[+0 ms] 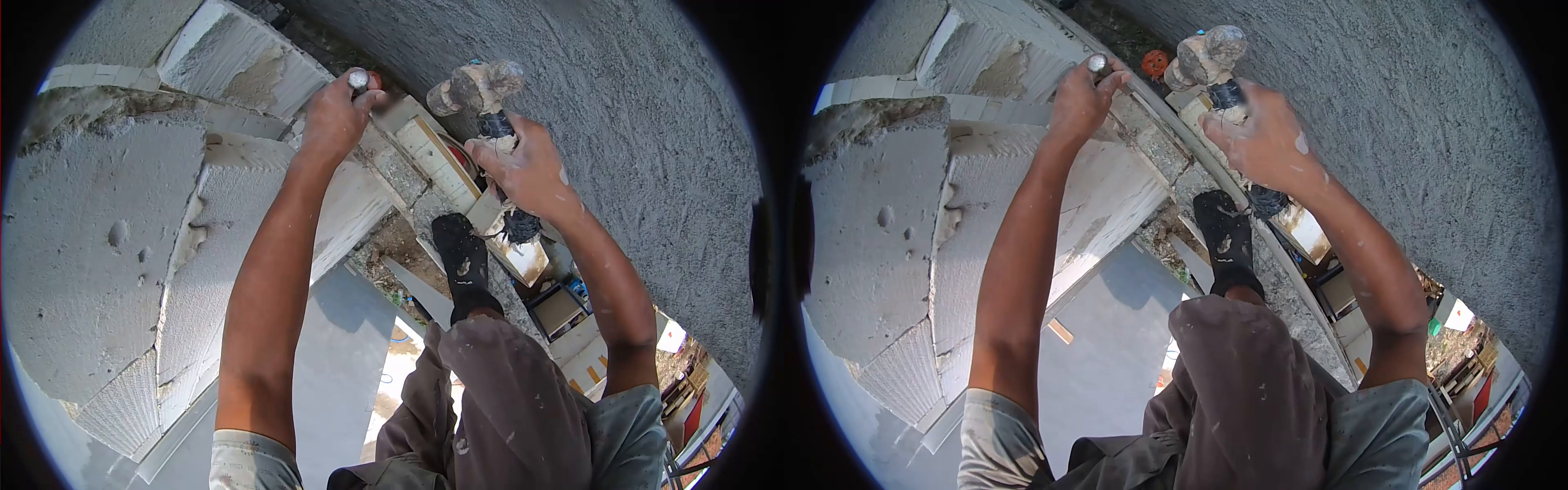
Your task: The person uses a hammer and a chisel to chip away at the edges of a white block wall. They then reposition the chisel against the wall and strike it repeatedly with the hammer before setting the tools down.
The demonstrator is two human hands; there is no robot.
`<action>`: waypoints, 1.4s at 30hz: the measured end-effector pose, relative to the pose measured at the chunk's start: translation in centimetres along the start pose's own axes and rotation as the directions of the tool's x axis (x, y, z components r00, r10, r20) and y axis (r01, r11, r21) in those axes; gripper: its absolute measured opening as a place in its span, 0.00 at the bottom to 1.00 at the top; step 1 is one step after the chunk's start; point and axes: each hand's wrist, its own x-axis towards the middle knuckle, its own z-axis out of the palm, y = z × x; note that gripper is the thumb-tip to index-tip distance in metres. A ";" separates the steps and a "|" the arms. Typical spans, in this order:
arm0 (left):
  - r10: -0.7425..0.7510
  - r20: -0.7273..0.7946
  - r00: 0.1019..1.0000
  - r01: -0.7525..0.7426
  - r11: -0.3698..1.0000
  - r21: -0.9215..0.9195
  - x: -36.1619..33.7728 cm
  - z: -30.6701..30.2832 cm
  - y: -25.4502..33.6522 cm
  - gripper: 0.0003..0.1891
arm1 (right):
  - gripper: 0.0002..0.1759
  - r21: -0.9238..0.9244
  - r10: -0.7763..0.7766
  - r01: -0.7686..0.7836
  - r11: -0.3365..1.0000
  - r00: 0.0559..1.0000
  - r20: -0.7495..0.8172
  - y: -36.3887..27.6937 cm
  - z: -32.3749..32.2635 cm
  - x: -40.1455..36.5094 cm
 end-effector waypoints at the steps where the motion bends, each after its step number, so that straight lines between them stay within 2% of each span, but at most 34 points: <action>1: 0.020 -0.013 1.000 -0.020 1.000 -0.015 0.2 0.1 -0.2 0.13 | 0.27 -0.042 -0.054 0.053 0.998 0.998 -0.019 0.3 0.0 0.1; 3: 0.065 -0.019 0.998 -0.064 0.997 0.050 -0.1 0.4 -0.3 0.13 | 0.27 -0.077 -0.148 0.144 0.987 0.988 -0.052 0.5 -0.1 0.4; 6: 0.063 -0.004 0.998 -0.062 0.994 0.087 -0.2 0.1 -0.3 0.13 | 0.17 -0.059 -0.234 0.229 0.972 0.968 -0.091 0.0 -0.1 0.4; 10: 0.056 -0.030 0.998 -0.056 0.998 0.005 -0.3 -0.6 0.9 0.13 | 0.16 -0.009 -0.321 0.322 0.947 0.939 -0.125 -1.6 -0.5 0.7; 13: 0.014 0.045 0.999 -0.016 0.999 0.052 -0.2 -0.5 1.0 0.11 | 0.16 0.008 -0.366 0.370 0.929 0.921 -0.134 -2.0 -0.4 0.8; 19: 0.008 0.080 0.997 -0.015 0.997 0.082 -1.2 1.3 -0.8 0.12 | 0.21 -0.097 -0.356 0.347 0.933 0.928 -0.110 -2.6 -0.6 0.6; 22: 0.156 0.003 0.988 -0.156 0.986 0.064 -1.8 2.1 -2.2 0.12 | 0.23 -0.050 -0.266 0.264 0.963 0.964 -0.032 -3.9 -1.0 0.2; 23: 0.128 0.013 0.992 -0.128 0.990 0.053 -1.7 2.2 -2.6 0.12 | 0.23 -0.028 -0.224 0.224 0.974 0.975 0.000 -4.6 -1.2 0.1; 25: 0.072 0.027 0.997 -0.073 0.997 0.034 -1.5 2.2 -2.2 0.11 | 0.21 -0.023 -0.367 0.367 0.930 0.925 -0.100 -6.0 -1.6 0.0; 27: 0.100 0.057 0.993 -0.102 0.994 0.037 -0.9 1.9 -2.0 0.12 | 0.19 0.066 -0.469 0.492 0.868 0.856 -0.218 -7.3 -1.8 -0.1; 29: 0.098 0.087 0.991 -0.103 0.993 0.062 -1.2 2.0 -1.8 0.12 | 0.17 0.229 -0.511 0.605 0.763 0.781 -0.358 -8.6 -1.3 -0.2; 31: 0.084 0.094 0.992 -0.094 0.989 0.117 -1.1 1.6 -1.1 0.12 | 0.19 0.259 -0.522 0.654 0.711 0.737 -0.429 -7.1 1.5 0.8; 33: 0.062 0.125 0.990 -0.084 0.981 0.177 -0.9 1.6 -1.1 0.13 | 0.22 0.109 -0.504 0.536 0.837 0.833 -0.228 -4.9 3.2 2.2; 34: 0.051 0.140 0.989 -0.080 0.974 0.212 -0.8 2.0 -1.8 0.13 | 0.23 -0.104 -0.389 0.386 0.917 0.921 -0.004 -4.1 3.1 2.7; 35: 0.082 0.152 0.985 -0.109 0.977 0.181 -0.9 3.0 -3.4 0.14 | 0.24 -0.113 -0.378 0.378 0.919 0.926 0.020 -3.4 3.4 2.8; 37: 0.080 0.113 0.990 -0.096 0.986 0.136 -0.9 2.4 -2.6 0.14 | 0.25 -0.149 -0.353 0.358 0.922 0.934 0.059 -3.8 3.0 3.2; 40: 0.085 0.083 0.993 -0.094 0.989 0.116 -0.7 2.3 -2.3 0.14 | 0.19 -0.017 -0.451 0.451 0.892 0.889 -0.071 -6.8 0.0 1.8; 42: 0.078 0.094 0.993 -0.086 0.992 0.093 -0.7 2.7 -2.5 0.13 | 0.14 0.043 -0.555 0.586 0.809 0.786 -0.273 -8.6 -1.1 1.4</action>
